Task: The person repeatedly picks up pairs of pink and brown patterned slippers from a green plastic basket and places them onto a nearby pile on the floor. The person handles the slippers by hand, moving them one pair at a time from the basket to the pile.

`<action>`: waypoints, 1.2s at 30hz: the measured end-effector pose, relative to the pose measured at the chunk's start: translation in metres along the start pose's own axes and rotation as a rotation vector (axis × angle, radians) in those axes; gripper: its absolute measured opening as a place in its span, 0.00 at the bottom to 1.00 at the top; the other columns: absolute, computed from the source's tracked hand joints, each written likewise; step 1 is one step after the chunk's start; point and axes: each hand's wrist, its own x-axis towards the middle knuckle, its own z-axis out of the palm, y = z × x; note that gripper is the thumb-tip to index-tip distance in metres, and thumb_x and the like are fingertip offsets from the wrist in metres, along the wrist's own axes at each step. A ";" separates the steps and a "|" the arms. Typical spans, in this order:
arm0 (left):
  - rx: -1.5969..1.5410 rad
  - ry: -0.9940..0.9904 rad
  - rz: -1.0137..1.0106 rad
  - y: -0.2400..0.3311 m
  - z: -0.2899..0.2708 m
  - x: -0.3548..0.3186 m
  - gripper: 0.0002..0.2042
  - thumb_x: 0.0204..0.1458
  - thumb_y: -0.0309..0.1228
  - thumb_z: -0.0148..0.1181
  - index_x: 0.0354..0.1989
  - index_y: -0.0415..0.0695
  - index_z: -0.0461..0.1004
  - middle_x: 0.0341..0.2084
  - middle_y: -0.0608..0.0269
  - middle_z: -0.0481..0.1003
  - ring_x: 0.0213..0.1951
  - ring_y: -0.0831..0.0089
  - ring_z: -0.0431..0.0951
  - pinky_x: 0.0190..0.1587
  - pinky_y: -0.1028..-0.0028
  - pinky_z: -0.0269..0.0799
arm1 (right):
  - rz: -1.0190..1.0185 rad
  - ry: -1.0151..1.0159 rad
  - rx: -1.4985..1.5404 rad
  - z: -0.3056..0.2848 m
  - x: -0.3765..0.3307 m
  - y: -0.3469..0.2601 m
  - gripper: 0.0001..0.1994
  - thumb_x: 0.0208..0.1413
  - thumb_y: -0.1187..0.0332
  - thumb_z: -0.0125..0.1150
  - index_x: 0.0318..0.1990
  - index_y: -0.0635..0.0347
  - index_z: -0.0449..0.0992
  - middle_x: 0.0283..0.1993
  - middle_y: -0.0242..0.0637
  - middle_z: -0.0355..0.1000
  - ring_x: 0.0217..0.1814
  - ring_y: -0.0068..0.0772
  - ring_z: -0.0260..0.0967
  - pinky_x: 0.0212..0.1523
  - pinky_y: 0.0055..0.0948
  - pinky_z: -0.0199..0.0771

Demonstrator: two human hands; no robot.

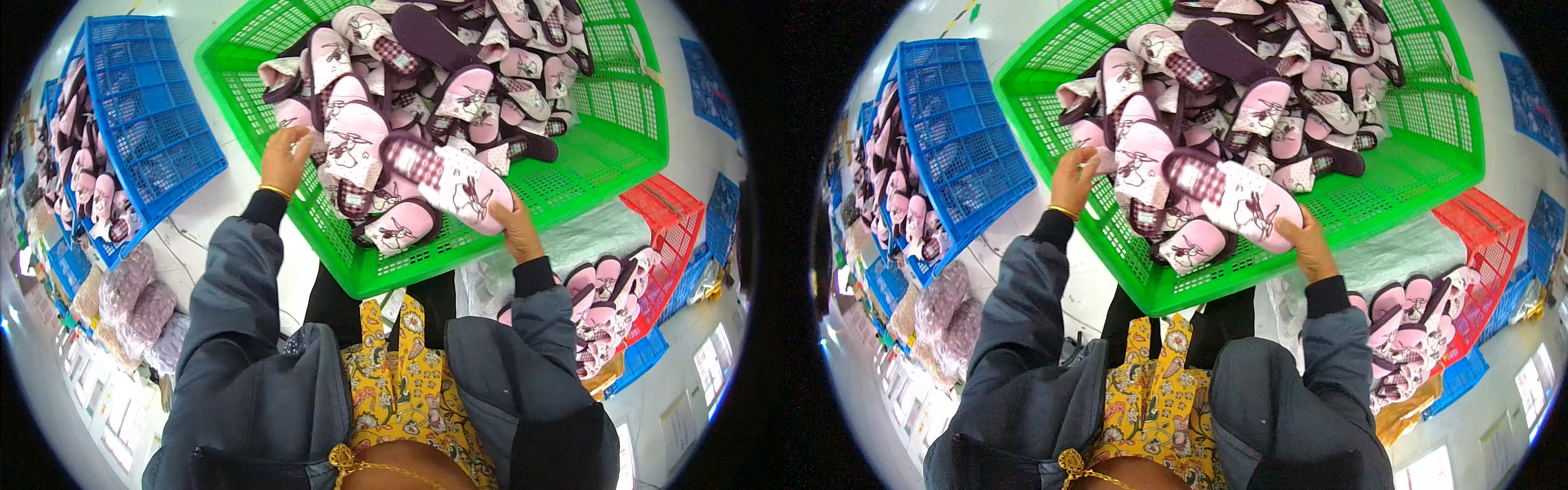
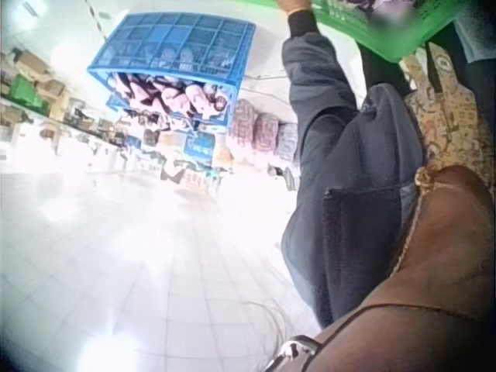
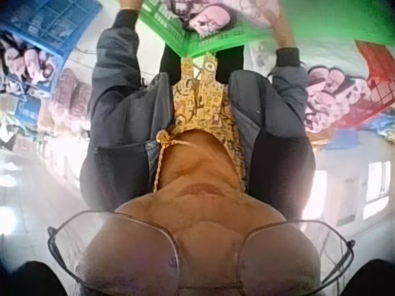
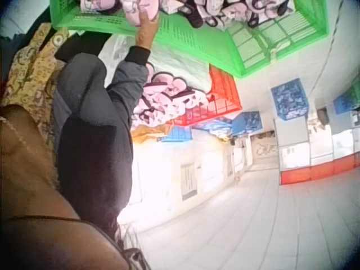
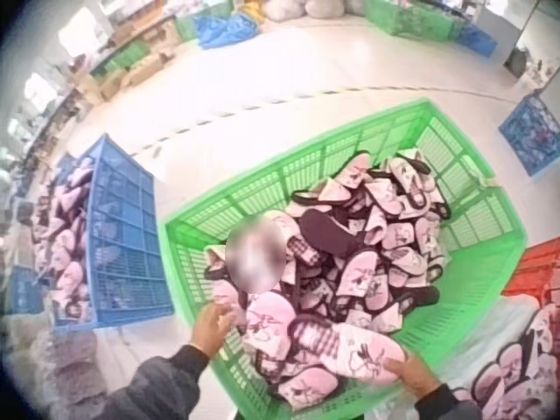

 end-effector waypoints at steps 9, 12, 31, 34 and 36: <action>-0.759 -0.654 -0.246 0.063 -0.031 -0.040 0.27 0.54 0.36 0.59 0.61 0.39 0.61 0.52 0.59 0.69 0.53 0.73 0.68 0.55 0.72 0.63 | -0.291 -0.727 -1.033 0.140 0.062 -0.107 0.22 0.46 0.56 0.68 0.42 0.64 0.76 0.35 0.39 0.76 0.35 0.25 0.70 0.38 0.28 0.70; -0.871 -0.545 -0.470 0.066 -0.030 -0.053 0.21 0.53 0.37 0.61 0.52 0.38 0.68 0.39 0.65 0.75 0.40 0.78 0.74 0.46 0.76 0.70 | -0.243 -0.606 -0.628 0.187 0.090 -0.082 0.17 0.55 0.59 0.62 0.45 0.62 0.73 0.39 0.30 0.72 0.40 0.20 0.67 0.43 0.22 0.68; -1.144 -0.173 -0.915 -0.006 0.005 -0.025 0.14 0.50 0.21 0.54 0.46 0.37 0.69 0.38 0.58 0.76 0.38 0.67 0.77 0.43 0.69 0.73 | -0.026 0.195 0.742 0.284 0.054 0.122 0.14 0.56 0.64 0.61 0.49 0.54 0.72 0.48 0.28 0.71 0.52 0.25 0.66 0.48 0.25 0.65; -1.186 -0.278 -0.831 -0.010 0.010 -0.022 0.16 0.48 0.21 0.54 0.48 0.38 0.66 0.38 0.59 0.75 0.38 0.66 0.77 0.43 0.67 0.73 | -0.082 0.140 0.806 0.282 0.061 0.114 0.14 0.56 0.63 0.62 0.47 0.56 0.73 0.46 0.28 0.72 0.48 0.25 0.68 0.48 0.27 0.65; -1.134 -0.233 -0.848 0.001 0.011 -0.025 0.16 0.48 0.21 0.54 0.48 0.39 0.66 0.36 0.62 0.75 0.37 0.68 0.76 0.41 0.68 0.73 | -0.042 0.071 0.841 0.278 0.060 0.100 0.15 0.56 0.63 0.62 0.47 0.59 0.73 0.45 0.29 0.73 0.46 0.24 0.69 0.48 0.26 0.65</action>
